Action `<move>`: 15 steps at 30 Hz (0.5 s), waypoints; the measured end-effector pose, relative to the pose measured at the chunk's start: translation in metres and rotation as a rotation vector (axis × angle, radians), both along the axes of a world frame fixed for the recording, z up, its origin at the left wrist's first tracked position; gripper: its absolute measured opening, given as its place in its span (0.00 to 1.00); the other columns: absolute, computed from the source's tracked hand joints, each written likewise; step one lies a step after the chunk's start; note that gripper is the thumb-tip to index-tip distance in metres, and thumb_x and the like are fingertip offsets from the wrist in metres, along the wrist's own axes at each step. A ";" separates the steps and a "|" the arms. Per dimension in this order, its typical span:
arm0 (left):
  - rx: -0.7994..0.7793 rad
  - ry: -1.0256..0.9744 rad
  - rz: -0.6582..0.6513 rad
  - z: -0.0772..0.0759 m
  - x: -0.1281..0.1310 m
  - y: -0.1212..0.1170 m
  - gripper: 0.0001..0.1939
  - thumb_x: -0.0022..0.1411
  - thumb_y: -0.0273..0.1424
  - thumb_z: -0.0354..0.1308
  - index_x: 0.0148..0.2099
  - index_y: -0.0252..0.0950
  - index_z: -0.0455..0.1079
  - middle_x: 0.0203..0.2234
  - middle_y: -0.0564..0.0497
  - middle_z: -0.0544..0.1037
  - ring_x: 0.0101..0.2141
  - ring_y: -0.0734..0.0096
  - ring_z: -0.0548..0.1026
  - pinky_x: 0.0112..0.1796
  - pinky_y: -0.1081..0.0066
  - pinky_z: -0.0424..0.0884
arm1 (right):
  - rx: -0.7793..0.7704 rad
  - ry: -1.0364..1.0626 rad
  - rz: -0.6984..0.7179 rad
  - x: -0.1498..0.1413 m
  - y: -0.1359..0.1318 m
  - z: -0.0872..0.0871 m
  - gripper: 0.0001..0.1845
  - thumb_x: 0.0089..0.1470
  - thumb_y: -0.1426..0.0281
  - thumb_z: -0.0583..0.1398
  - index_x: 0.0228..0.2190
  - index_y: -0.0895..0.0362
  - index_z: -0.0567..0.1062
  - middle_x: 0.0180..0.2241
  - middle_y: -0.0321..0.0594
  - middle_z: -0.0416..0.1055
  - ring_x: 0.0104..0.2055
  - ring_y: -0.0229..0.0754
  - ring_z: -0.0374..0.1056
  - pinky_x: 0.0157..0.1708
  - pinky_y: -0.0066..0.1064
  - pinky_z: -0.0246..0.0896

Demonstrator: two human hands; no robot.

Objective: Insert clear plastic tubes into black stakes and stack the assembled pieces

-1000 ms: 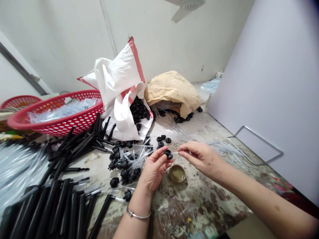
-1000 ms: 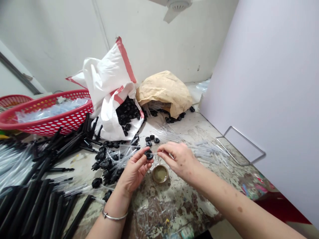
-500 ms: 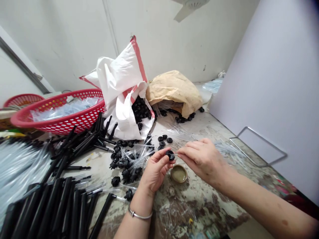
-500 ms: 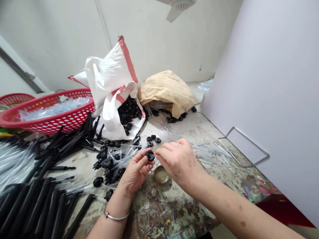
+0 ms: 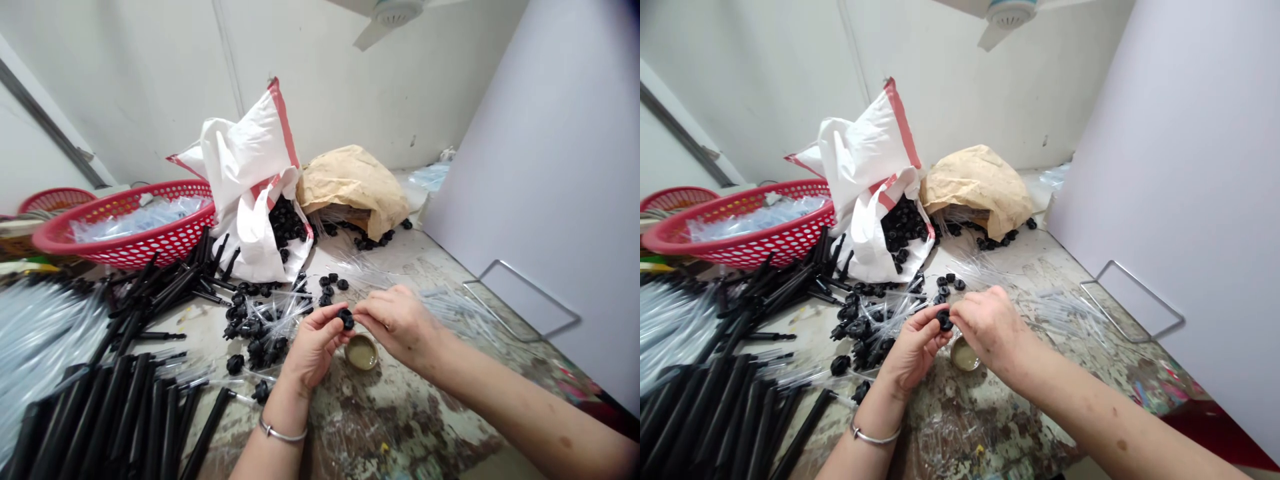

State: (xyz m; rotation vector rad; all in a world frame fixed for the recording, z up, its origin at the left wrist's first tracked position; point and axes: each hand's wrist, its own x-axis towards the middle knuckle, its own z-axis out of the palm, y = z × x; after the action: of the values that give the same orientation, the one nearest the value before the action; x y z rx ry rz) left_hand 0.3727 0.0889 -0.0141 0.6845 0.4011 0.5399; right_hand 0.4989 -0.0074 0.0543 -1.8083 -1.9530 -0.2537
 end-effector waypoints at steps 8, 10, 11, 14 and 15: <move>-0.038 -0.081 0.104 0.002 0.000 -0.004 0.23 0.43 0.41 0.68 0.39 0.31 0.75 0.27 0.45 0.79 0.22 0.75 0.74 0.25 0.77 0.66 | -0.046 0.289 0.032 0.016 0.008 -0.006 0.10 0.56 0.64 0.53 0.32 0.51 0.73 0.30 0.41 0.74 0.30 0.44 0.70 0.29 0.33 0.63; -0.045 -0.102 0.071 -0.003 0.004 -0.004 0.23 0.47 0.45 0.63 0.40 0.32 0.74 0.28 0.45 0.79 0.21 0.76 0.74 0.22 0.78 0.65 | -0.002 0.363 0.027 0.014 0.022 -0.006 0.11 0.54 0.62 0.54 0.35 0.50 0.73 0.34 0.43 0.75 0.33 0.46 0.71 0.32 0.35 0.66; -0.016 -0.085 0.045 -0.007 0.006 -0.006 0.22 0.48 0.45 0.63 0.39 0.32 0.74 0.26 0.47 0.79 0.20 0.76 0.73 0.21 0.79 0.65 | 0.013 0.392 0.043 0.009 0.032 -0.006 0.12 0.54 0.62 0.54 0.37 0.50 0.74 0.35 0.43 0.76 0.33 0.47 0.72 0.32 0.36 0.66; 0.116 0.002 -0.020 -0.020 0.011 -0.013 0.14 0.45 0.39 0.66 0.28 0.31 0.75 0.15 0.51 0.74 0.15 0.76 0.70 0.19 0.76 0.65 | -0.044 0.419 0.160 -0.017 0.067 -0.014 0.14 0.53 0.65 0.52 0.38 0.52 0.75 0.35 0.43 0.77 0.34 0.47 0.73 0.33 0.36 0.68; 0.128 0.010 -0.011 -0.023 0.011 -0.016 0.12 0.44 0.36 0.67 0.26 0.31 0.75 0.13 0.52 0.73 0.14 0.74 0.69 0.19 0.75 0.65 | -0.082 0.403 0.195 -0.026 0.080 -0.019 0.14 0.53 0.66 0.52 0.37 0.52 0.75 0.35 0.42 0.77 0.35 0.47 0.73 0.33 0.36 0.68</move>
State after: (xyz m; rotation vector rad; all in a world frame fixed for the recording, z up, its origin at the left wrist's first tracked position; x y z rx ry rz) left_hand 0.3842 0.0726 -0.0372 0.8127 0.3738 0.5550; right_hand 0.4730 0.0724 0.0351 -1.5545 -1.8482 0.2406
